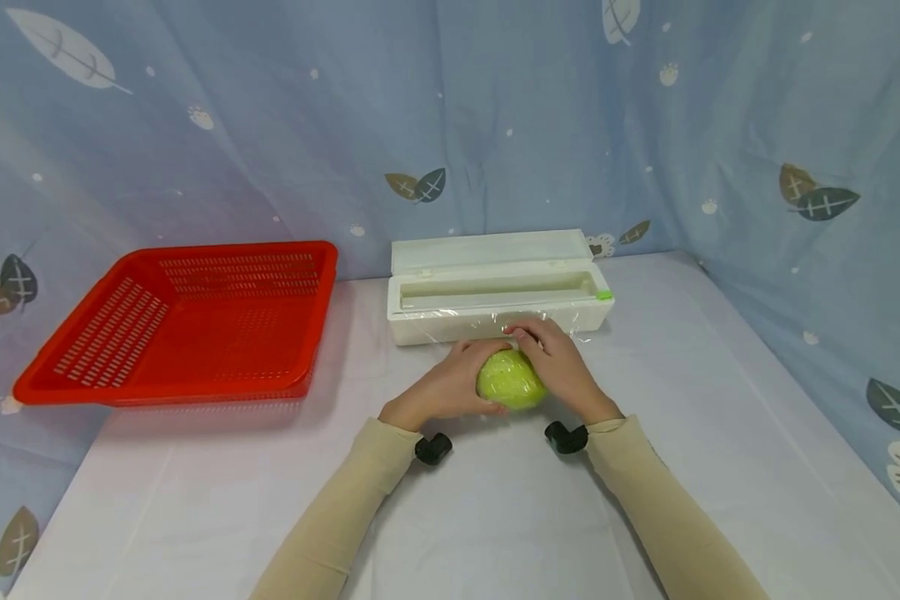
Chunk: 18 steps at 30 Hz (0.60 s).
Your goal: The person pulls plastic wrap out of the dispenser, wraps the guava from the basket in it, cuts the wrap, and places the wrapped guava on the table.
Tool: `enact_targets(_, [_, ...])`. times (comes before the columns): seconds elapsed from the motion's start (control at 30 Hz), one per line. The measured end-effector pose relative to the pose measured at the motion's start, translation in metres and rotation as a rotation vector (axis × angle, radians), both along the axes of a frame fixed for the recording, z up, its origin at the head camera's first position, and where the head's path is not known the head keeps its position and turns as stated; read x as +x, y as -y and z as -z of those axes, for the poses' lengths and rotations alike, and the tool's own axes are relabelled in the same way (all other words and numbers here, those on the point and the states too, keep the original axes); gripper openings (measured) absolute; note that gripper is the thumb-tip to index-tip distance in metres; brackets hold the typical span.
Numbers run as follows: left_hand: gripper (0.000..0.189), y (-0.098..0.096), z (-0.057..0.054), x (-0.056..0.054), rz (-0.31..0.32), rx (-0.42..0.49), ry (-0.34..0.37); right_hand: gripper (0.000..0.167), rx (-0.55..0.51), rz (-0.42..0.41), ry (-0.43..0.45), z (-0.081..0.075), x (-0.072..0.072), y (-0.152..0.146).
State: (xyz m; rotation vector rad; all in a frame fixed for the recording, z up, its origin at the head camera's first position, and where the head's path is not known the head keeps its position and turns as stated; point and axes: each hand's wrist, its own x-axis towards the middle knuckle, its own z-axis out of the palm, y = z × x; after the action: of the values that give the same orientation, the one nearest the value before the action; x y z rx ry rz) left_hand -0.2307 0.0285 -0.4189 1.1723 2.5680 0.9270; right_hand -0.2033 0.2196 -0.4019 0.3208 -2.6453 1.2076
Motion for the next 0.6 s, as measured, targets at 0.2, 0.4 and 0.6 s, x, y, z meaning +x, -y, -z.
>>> enact_targets(0.2, [0.086,0.001,0.000,0.002,-0.001,-0.018,-0.039,0.026,-0.022,0.039,-0.054,-0.007,0.003,-0.007])
enact_targets(0.4, [0.087,0.003,-0.001,0.004,-0.013,-0.023,-0.027,0.024,-0.022,-0.134,-0.030,-0.026,0.012,-0.005])
enact_targets(0.6, [0.084,0.004,0.000,0.003,-0.008,-0.002,-0.020,0.022,0.031,-0.374,0.077,-0.037,0.022,0.010])
